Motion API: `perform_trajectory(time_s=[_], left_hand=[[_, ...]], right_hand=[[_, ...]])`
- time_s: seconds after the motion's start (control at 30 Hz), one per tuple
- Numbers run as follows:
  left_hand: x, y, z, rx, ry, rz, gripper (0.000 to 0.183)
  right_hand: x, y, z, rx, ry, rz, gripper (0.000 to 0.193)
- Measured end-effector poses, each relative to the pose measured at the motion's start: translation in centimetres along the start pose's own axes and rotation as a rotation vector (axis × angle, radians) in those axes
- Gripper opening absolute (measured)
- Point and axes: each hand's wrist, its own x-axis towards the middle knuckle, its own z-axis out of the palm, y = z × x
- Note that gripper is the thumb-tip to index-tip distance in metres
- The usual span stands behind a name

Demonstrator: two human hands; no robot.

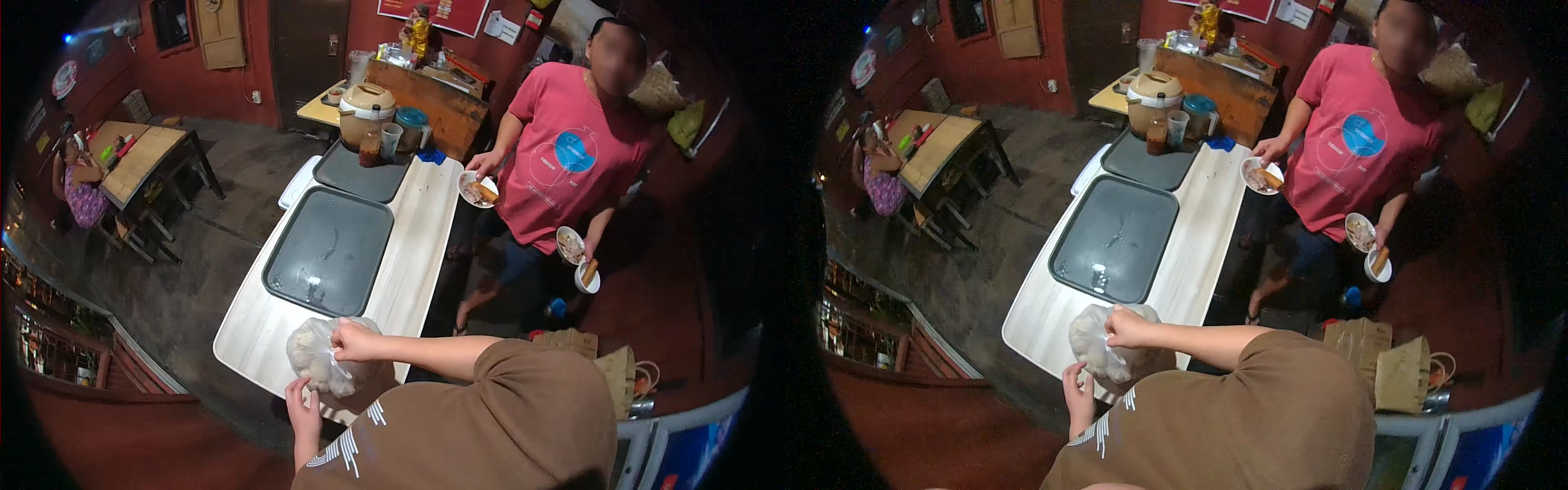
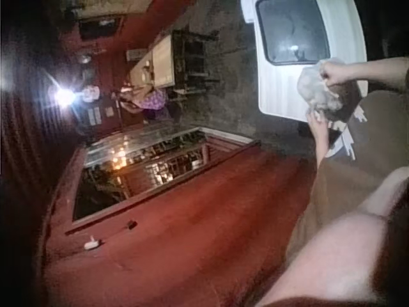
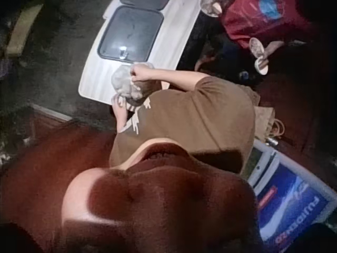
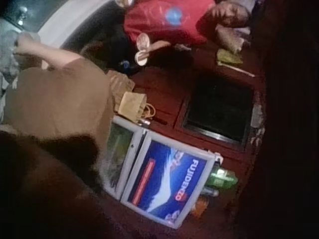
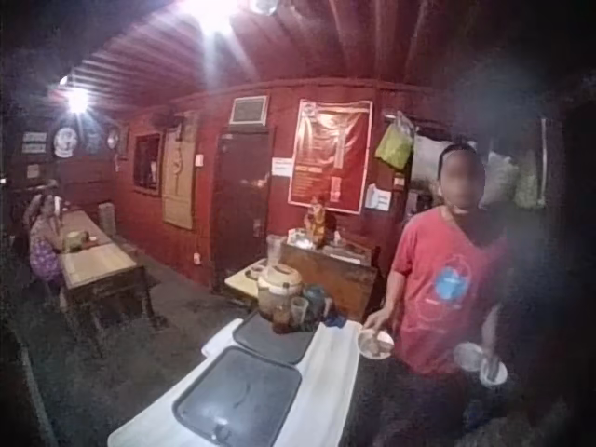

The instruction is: The person removes a plastic bag of frozen dumplings from a chest freezer, carries them to a cooking counter, and places them into a metal steamer by hand while wearing a plastic glove.

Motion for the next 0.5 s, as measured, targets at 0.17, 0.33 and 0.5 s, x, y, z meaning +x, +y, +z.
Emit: perform_trajectory(time_s=[0.17,0.33,0.5], left_hand=[[5.4,6.5,-3.4,-0.289,0.111,0.003,0.016],[14.8,9.6,-7.8,-0.312,0.273,0.104,0.018],[26.0,2.9,-16.2,-0.241,0.325,0.013,0.016]], right_hand=[[0.3,0.2,-6.2,0.020,-0.108,0.474,0.025],[2.6,2.8,-15.3,-0.333,-0.062,0.174,0.026],[7.0,5.0,-24.3,-0.599,0.058,0.394,0.023]])
